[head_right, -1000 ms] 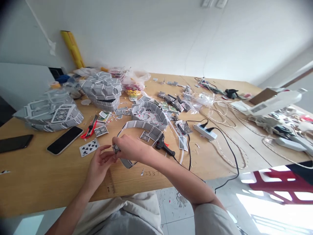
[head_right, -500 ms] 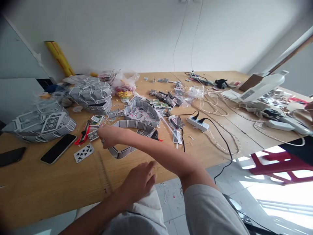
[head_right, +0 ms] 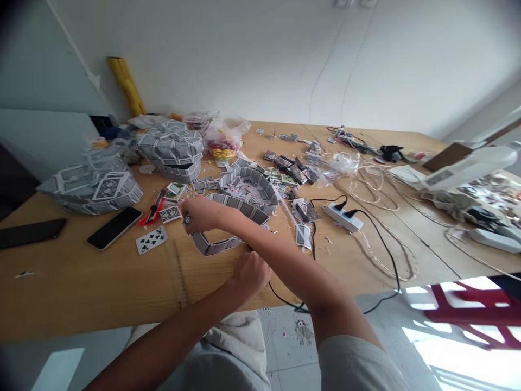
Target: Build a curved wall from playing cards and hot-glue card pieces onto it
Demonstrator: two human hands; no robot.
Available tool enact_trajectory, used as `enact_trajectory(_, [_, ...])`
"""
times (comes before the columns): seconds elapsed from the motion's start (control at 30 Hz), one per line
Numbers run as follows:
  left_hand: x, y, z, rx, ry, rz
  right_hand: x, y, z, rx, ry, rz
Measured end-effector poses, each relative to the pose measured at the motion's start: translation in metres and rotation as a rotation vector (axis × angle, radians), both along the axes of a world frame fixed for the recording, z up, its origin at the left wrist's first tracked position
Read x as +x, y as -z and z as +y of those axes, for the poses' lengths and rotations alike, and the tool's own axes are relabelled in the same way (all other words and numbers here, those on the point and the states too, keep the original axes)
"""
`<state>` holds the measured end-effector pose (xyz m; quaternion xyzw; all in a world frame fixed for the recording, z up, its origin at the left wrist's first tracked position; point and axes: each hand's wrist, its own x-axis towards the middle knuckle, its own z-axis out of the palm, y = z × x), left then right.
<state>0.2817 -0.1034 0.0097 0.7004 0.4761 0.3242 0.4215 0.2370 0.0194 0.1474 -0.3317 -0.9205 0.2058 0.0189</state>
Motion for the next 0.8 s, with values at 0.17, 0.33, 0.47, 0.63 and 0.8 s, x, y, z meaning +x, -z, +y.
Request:
enact_trajectory(0.17, [-0.035, -0.012, -0.028, -0.011, -0.041, 0.279, 0.004, 0.004, 0.007, -0.027, 0.015, 0.029])
enact_trajectory(0.33, [-0.068, -0.018, -0.054, 0.057, -0.017, 0.501, 0.005, -0.002, 0.019, -0.012, 0.006, 0.051])
enact_trajectory(0.47, [-0.100, -0.014, -0.077, 0.113, -0.061, 0.397, 0.008, -0.007, 0.030, -0.052, 0.015, 0.057])
enact_trajectory(0.63, [-0.152, -0.014, -0.110, 0.130, -0.098, 0.084, 0.020, -0.016, 0.033, -0.131, 0.039, 0.072])
enact_trajectory(0.8, [-0.200, -0.010, -0.129, 0.010, -0.366, -0.053, 0.041, -0.018, 0.017, -0.175, 0.083, 0.130])
